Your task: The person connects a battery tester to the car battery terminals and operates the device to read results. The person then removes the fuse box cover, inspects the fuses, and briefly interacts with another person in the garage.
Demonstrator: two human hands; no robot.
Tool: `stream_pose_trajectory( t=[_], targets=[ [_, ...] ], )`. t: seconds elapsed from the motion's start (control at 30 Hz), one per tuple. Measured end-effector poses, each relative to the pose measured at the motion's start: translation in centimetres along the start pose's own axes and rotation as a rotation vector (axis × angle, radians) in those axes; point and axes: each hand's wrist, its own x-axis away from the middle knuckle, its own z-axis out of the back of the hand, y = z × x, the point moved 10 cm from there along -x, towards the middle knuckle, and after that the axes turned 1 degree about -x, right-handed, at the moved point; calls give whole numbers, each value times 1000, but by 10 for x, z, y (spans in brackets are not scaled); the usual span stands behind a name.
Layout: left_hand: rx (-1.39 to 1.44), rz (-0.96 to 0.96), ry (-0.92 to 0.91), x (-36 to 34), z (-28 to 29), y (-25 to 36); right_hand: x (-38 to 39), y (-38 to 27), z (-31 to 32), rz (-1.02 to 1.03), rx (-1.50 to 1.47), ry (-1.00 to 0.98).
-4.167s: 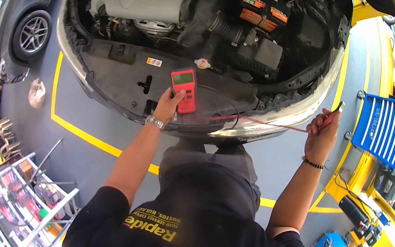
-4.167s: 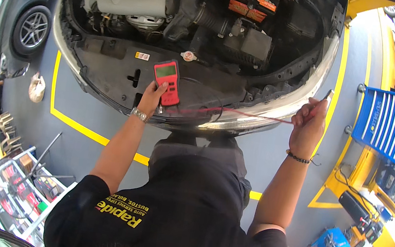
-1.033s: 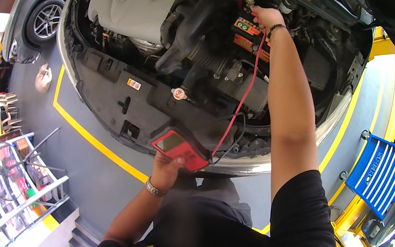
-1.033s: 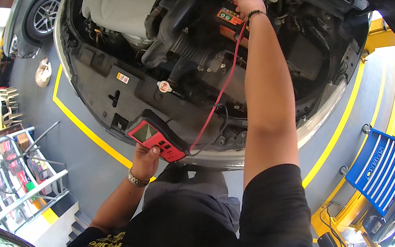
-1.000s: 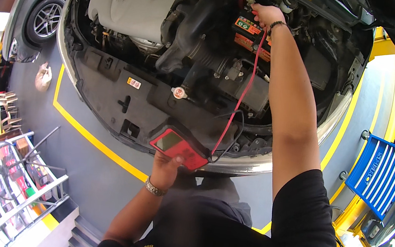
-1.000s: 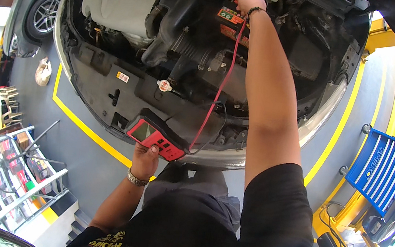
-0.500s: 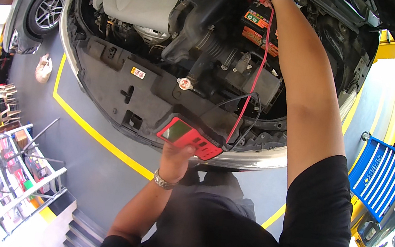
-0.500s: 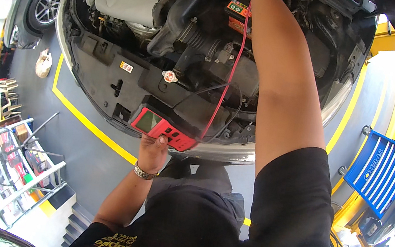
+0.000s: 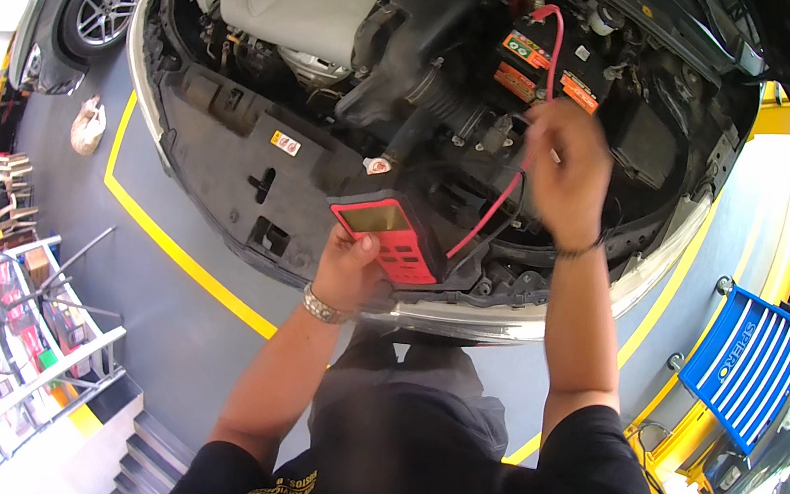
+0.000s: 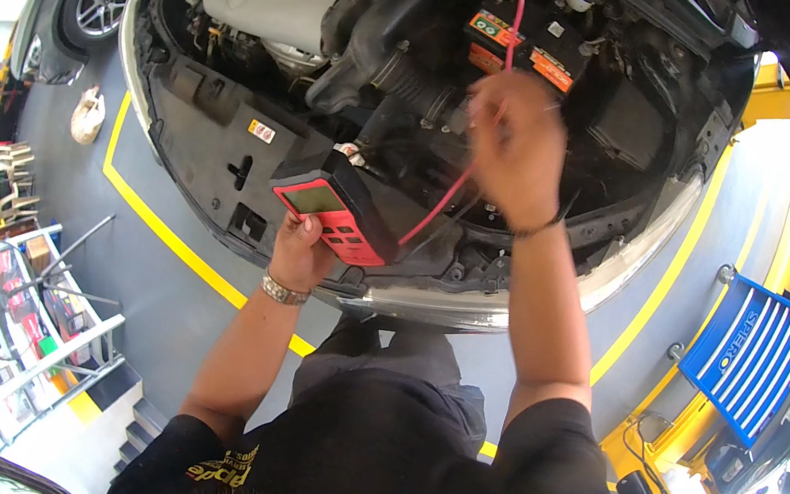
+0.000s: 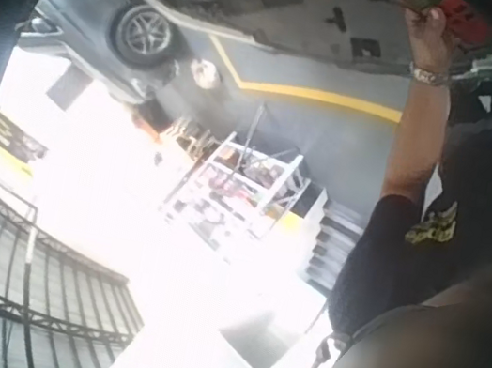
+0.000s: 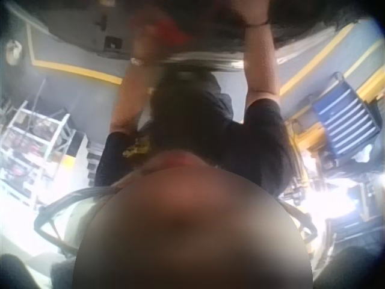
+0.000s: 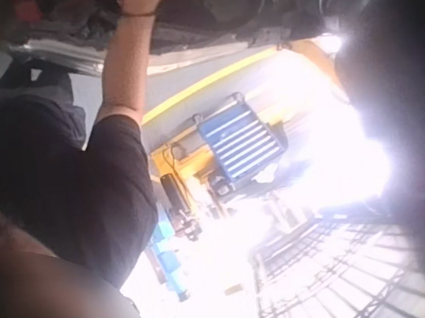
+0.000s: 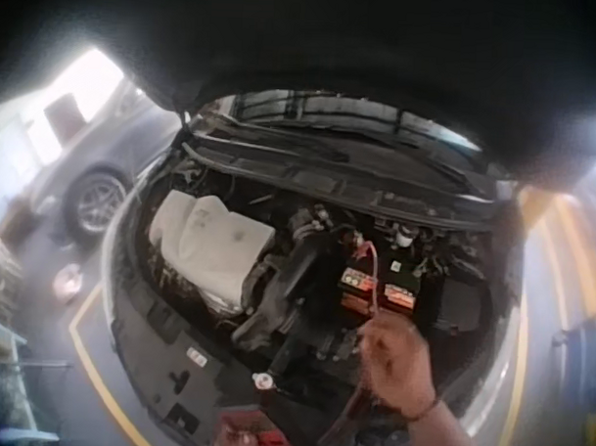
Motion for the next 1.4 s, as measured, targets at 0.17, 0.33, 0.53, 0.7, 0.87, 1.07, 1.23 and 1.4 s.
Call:
stream_pose_trajectory(
  t=[0.17,0.33,0.53,0.7,0.87,1.07,1.23,1.4],
  targets=[
    [-379,9,-299,-38,-37,23,39,-58,-46,172,-53,-550],
    [-756,-369,-564,-58,-109,47,14,-65,-15,257,243,-571],
    [-220,-252,-130,-61,-80,69,21,-31,145,141,367,260],
    [-95,-179,67,-59,-45,58,72,98,186,-472,-210,630],
    [-60,-199,179,-46,-30,44,39,87,174,-1,620,375],
    [-94,-138,129,-36,-30,35,54,82,210,-98,496,687],
    [-235,-150,165,-52,-24,30,27,82,190,-91,740,448],
    [-70,-111,41,-116,-26,45,43,69,151,285,447,500]
  ],
)
